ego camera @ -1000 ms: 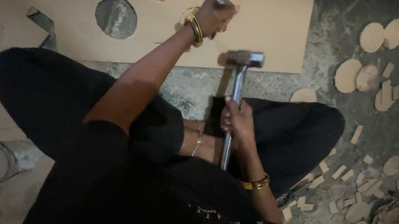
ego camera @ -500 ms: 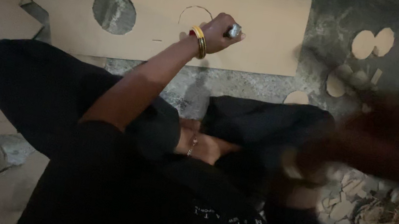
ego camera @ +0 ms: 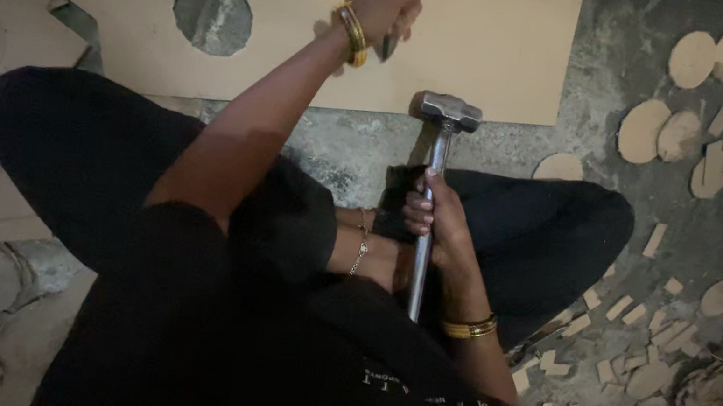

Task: The person sits cross-legged on the floor and cuts circular shapes out of cardboard sheets. They first mark the cardboard with a pen, then cut along the lines with a knife, and use a hammer to strike a blade to punch out circular holes, producing cut cardboard discs that accumulate around them.

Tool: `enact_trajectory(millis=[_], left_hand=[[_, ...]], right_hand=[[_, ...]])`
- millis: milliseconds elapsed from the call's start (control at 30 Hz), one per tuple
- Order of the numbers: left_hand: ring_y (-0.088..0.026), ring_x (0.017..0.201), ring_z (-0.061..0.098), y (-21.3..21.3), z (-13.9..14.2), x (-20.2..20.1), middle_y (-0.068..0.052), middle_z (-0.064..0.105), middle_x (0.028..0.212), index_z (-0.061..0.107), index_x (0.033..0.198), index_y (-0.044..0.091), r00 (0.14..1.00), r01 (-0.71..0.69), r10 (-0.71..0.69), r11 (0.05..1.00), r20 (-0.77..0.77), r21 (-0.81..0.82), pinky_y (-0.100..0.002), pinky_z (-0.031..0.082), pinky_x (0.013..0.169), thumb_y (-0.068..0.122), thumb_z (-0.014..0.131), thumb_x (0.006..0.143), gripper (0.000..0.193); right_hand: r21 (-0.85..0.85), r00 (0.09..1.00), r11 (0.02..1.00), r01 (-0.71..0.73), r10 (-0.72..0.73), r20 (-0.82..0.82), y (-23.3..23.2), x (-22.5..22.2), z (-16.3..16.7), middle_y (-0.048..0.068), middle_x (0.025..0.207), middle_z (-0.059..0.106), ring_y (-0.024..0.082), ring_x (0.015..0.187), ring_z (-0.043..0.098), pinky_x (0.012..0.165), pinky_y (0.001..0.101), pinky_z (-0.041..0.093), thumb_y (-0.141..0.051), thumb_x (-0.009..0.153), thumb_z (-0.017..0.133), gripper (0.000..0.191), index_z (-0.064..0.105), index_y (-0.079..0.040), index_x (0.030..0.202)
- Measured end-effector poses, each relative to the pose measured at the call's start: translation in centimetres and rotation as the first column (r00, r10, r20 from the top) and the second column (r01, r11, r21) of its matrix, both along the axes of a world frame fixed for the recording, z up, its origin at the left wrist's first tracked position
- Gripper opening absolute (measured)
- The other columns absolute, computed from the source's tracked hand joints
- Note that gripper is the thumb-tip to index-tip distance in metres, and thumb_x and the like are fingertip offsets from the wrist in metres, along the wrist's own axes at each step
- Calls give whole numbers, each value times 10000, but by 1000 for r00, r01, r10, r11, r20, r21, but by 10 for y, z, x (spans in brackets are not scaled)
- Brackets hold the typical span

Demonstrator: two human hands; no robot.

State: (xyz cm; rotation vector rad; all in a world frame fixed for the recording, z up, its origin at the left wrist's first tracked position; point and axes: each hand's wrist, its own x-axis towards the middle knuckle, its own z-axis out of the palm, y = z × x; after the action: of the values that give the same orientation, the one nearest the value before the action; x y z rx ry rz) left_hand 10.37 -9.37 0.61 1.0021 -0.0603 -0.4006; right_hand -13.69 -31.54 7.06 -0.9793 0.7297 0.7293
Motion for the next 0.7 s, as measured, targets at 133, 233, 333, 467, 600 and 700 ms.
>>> enact_trajectory(millis=[133,233,333,467,600,700], left_hand=[[-95,453,381,-4,4,-19,42,417,554,414,737,127,997,62,-69,976,26,207,-310,344,440,403,669,1041,483],[-85,483,414,-10,-8,-23,59,442,576,448,834,149,989,63,-101,947,105,316,-309,350,436,417,662,1011,387],[-122,520,444,-13,-25,-24,5,473,595,521,810,93,926,56,-249,833,283,550,-336,390,505,482,632,1080,487],[-91,585,520,-11,-36,-35,23,535,682,586,939,69,821,-249,-139,786,554,566,-326,479,500,517,696,1064,478],[-165,541,426,-8,-21,-40,-22,455,607,510,741,59,843,-161,-221,767,491,622,-394,416,514,505,672,1051,567],[-243,503,316,-7,-9,-40,-91,362,525,406,619,43,859,27,-386,691,337,722,-442,334,533,459,613,1068,646]], right_hand=[[-14,1000,1000,29,-28,13,5,-1,-11,-74,588,371,31,439,321,371,201,266,-364,1038,574,277,511,-137,892],[-198,992,980,25,1,127,15,-2,6,-52,591,399,55,438,366,375,229,302,-341,1041,574,282,482,-130,877],[-502,866,864,39,221,448,16,11,50,-1,610,487,101,458,468,392,265,382,-337,1109,543,344,533,-89,871],[-620,577,695,365,354,736,-21,50,142,-5,619,489,104,472,469,402,268,381,-328,1100,553,313,530,-83,906],[-428,233,614,664,374,898,-52,78,220,-10,629,491,106,487,471,412,271,380,-319,1090,564,285,528,-78,941],[-430,138,600,674,470,872,-22,67,230,-13,636,493,109,497,471,419,274,379,-313,1083,572,268,526,-75,968]])
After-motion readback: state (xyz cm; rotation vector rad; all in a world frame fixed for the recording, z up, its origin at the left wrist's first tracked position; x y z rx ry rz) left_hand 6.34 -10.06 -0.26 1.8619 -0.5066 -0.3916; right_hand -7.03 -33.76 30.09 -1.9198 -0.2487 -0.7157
